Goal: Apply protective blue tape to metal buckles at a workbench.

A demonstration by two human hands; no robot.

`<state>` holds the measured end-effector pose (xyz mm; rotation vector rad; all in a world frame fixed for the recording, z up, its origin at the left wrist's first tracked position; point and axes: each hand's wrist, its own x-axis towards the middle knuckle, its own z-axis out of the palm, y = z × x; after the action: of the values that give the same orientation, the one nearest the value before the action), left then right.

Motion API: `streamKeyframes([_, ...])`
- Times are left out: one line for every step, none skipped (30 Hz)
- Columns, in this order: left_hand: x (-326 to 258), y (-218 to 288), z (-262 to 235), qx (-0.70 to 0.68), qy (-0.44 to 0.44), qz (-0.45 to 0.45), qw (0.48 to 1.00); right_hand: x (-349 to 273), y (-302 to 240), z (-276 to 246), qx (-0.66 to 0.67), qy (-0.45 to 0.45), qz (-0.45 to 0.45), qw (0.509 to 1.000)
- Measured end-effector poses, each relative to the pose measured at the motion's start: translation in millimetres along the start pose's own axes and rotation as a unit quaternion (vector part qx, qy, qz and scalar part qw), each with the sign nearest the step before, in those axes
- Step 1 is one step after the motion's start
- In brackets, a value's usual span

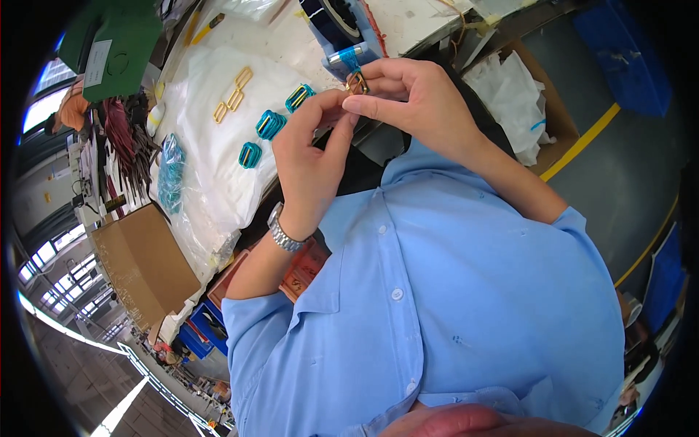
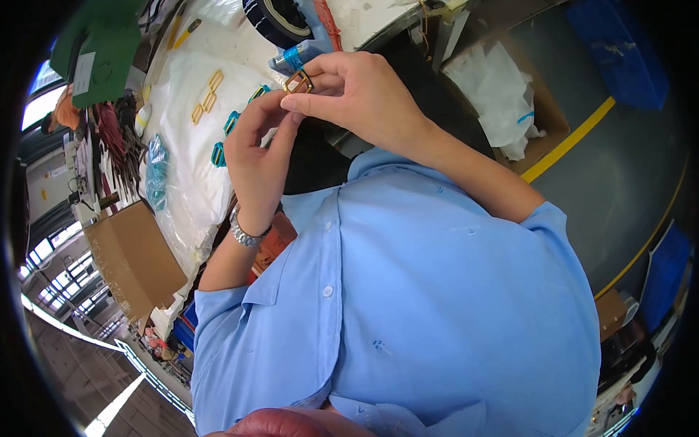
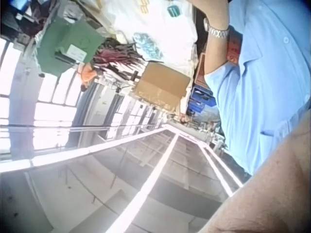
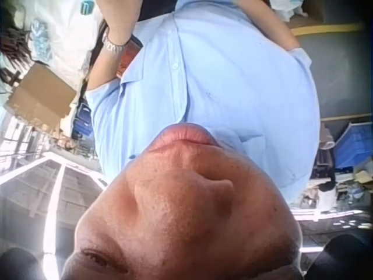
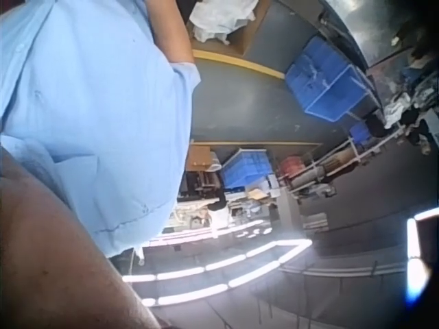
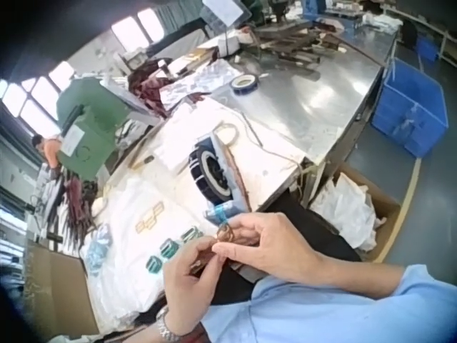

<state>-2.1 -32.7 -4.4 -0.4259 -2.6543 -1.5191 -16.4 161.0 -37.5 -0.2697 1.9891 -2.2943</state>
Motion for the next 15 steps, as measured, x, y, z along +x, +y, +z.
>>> streamKeyframes([-6.7,2.3,5.9,0.022,0.029,0.032,0.999,0.4,-2.0,1.3,0.015,-0.003,0.014,1.000])
streamKeyframes([-11.6,1.4,11.0,0.044,0.057,0.064,0.995,0.6,-3.4,2.0,0.029,-0.006,0.028,0.999])
streamKeyframes([-12.2,-2.1,17.1,0.041,0.058,0.065,0.995,0.8,-4.9,1.8,0.026,-0.006,0.028,0.999])
streamKeyframes([-9.8,-7.8,23.7,0.041,0.104,0.104,0.988,1.2,-6.1,1.3,0.025,-0.005,0.028,0.999])
streamKeyframes([-7.0,-11.3,28.4,0.040,0.149,0.143,0.978,1.6,-7.0,1.0,0.023,-0.004,0.028,0.999])
streamKeyframes([-5.3,-12.1,31.1,0.037,0.150,0.144,0.977,2.1,-6.4,1.3,0.020,-0.004,0.028,0.999])
streamKeyframes([-3.9,-12.5,33.2,0.068,0.164,0.168,0.970,2.4,-5.2,1.8,0.033,0.001,0.032,0.999])
streamKeyframes([-1.9,-13.1,34.6,0.100,0.177,0.192,0.960,2.4,-5.0,2.2,0.045,0.007,0.036,0.998])
streamKeyframes([0.6,-14.3,35.2,0.101,0.185,0.229,0.950,1.2,-6.1,3.2,0.043,0.007,0.035,0.998])
streamKeyframes([-0.3,-14.5,34.5,0.099,0.186,0.229,0.950,-1.2,-7.8,4.5,0.031,0.014,0.035,0.999])
streamKeyframes([-1.9,-14.5,33.4,0.095,0.175,0.226,0.953,-3.8,-9.7,5.8,0.021,0.020,0.035,0.999])
streamKeyframes([-4.3,-14.9,32.2,0.091,0.164,0.222,0.957,-7.7,-11.2,7.4,0.020,0.021,0.036,0.999])
streamKeyframes([-7.5,-13.8,29.7,0.091,0.163,0.221,0.957,-12.3,-13.4,9.1,0.006,0.025,0.046,0.999])
streamKeyframes([-11.1,-11.3,25.9,0.096,0.148,0.211,0.961,-16.1,-15.2,11.0,-0.008,0.029,0.056,0.998])
streamKeyframes([-14.0,-8.9,23.1,0.101,0.132,0.199,0.966,-20.4,-16.6,12.5,-0.008,0.030,0.058,0.998])
